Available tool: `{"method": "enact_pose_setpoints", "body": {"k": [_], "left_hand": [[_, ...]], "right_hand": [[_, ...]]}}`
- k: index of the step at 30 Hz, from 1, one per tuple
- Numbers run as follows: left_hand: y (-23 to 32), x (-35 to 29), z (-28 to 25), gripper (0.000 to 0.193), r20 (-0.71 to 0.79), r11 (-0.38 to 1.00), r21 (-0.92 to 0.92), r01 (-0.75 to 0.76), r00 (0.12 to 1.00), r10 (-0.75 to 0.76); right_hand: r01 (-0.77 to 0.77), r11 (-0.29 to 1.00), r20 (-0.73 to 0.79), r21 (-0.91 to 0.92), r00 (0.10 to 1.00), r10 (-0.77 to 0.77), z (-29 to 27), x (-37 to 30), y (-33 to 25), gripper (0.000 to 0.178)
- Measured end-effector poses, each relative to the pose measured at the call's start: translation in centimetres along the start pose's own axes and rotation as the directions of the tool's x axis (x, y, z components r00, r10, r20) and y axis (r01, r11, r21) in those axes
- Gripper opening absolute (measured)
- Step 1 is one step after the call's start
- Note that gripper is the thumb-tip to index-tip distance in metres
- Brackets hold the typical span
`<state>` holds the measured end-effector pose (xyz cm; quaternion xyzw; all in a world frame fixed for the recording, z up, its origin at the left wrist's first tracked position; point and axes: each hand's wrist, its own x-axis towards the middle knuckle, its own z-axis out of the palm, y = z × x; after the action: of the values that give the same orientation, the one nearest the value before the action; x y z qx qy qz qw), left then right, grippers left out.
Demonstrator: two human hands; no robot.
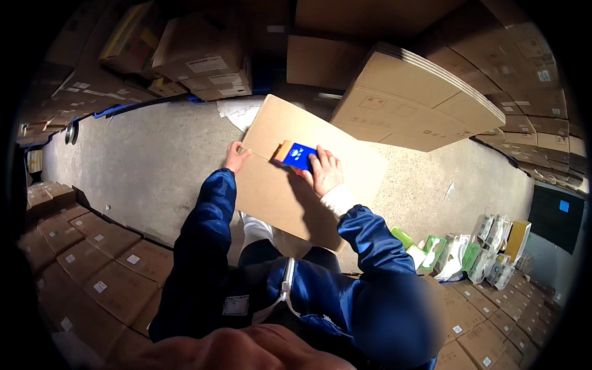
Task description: The person assembles flat cardboard sheets into boxes by folding the flaps and securing them with a handheld tape dispenser. The person repeatedly picks up a flat sheet, folds it into a box shape, and applies tape to the seams.
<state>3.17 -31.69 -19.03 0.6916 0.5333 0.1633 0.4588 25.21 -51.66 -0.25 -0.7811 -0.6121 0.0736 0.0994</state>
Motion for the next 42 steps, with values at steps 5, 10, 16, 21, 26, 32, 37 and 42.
{"method": "enact_pose_setpoints", "body": {"k": [5, 10, 16, 21, 26, 32, 37, 42], "left_hand": [[1.0, -0.1, 0.2, 0.044, -0.038, 0.995, 0.079, 0.067, 0.997, -0.064], [0.3, 0.0, -0.1, 0.041, 0.007, 0.998, -0.035, 0.047, 0.999, -0.047], [1.0, 0.3, -0.3, 0.055, 0.031, 0.997, -0.029, 0.075, 0.997, -0.074], [-1.3, 1.4, -0.1, 0.061, 0.167, 0.987, -0.119, 0.109, 0.982, -0.089], [-4.8, 3.0, 0.0, 0.058, 0.251, 0.982, -0.170, 0.078, 0.967, -0.034], [-3.2, 3.1, 0.1, 0.052, 0.394, 0.988, -0.102, 0.119, 0.916, -0.069], [-3.4, 2.8, -0.1, 0.059, 0.338, 0.970, -0.221, 0.099, 0.941, -0.019], [-4.2, 2.7, 0.1, 0.057, 0.335, 0.978, -0.186, 0.091, 0.942, -0.024]], "right_hand": [[-0.119, 0.939, 0.053, 0.322, 0.993, 0.108, -0.8, -0.3, 1.3, 0.066], [-0.217, 0.876, 0.380, 0.430, 0.924, 0.042, -0.7, 0.2, 3.6, 0.072], [-0.412, 0.618, 0.423, 0.670, 0.895, 0.138, 3.9, -0.4, 5.9, 0.058], [-0.546, 0.169, 0.519, 0.820, 0.835, 0.181, 5.3, -0.5, 4.4, 0.038], [-0.465, 0.303, 0.442, 0.832, 0.885, 0.147, 4.5, 1.0, 0.6, 0.030], [-0.400, 0.538, 0.393, 0.742, 0.910, 0.136, 5.3, 1.7, -1.7, 0.044], [-0.394, 0.595, 0.365, 0.700, 0.914, 0.176, 8.5, 1.3, -1.5, 0.051], [-0.443, 0.584, 0.425, 0.680, 0.887, 0.177, 6.4, 2.4, -2.2, 0.052]]}}
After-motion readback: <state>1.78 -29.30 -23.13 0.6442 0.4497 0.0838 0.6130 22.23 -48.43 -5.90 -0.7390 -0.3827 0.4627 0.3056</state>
